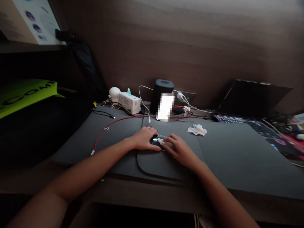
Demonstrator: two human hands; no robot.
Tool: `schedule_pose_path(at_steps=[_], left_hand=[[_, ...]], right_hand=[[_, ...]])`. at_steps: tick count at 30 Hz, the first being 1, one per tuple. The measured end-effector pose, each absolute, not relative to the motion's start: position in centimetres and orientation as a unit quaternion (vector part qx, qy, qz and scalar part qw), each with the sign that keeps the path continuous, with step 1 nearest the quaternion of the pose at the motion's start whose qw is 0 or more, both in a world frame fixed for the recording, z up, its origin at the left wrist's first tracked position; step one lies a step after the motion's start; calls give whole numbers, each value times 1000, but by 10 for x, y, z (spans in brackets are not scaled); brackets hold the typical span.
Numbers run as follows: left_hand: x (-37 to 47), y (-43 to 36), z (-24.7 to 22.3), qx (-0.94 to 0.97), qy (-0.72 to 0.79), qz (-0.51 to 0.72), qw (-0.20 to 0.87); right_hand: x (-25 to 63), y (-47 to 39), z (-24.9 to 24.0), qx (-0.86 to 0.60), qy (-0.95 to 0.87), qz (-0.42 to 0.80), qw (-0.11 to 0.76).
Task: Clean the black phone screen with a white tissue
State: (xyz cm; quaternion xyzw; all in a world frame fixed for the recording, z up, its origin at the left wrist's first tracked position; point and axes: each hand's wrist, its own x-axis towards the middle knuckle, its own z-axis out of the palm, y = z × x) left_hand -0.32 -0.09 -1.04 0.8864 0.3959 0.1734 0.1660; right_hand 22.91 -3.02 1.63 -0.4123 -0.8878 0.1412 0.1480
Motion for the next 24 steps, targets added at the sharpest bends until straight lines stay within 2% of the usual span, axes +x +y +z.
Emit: schedule_pose_path(at_steps=[7, 13, 16, 21, 24], left_hand=[[-3, -1, -8, 885, 400, 172, 167], [-3, 0, -13, 889, 387, 182, 161], [-3, -1, -14, 889, 391, 181, 156], [-3, -3, -9, 883, 405, 172, 163], [-3, -4, -5, 878, 413, 169, 176]], right_hand=[[244, -23, 18, -495, -857, 85, 116], [219, -37, 15, -347, -919, 118, 146], [207, -42, 14, -317, -935, 85, 136], [225, -34, 19, -460, -881, 0, 105], [238, -27, 20, -496, -863, -6, 97]])
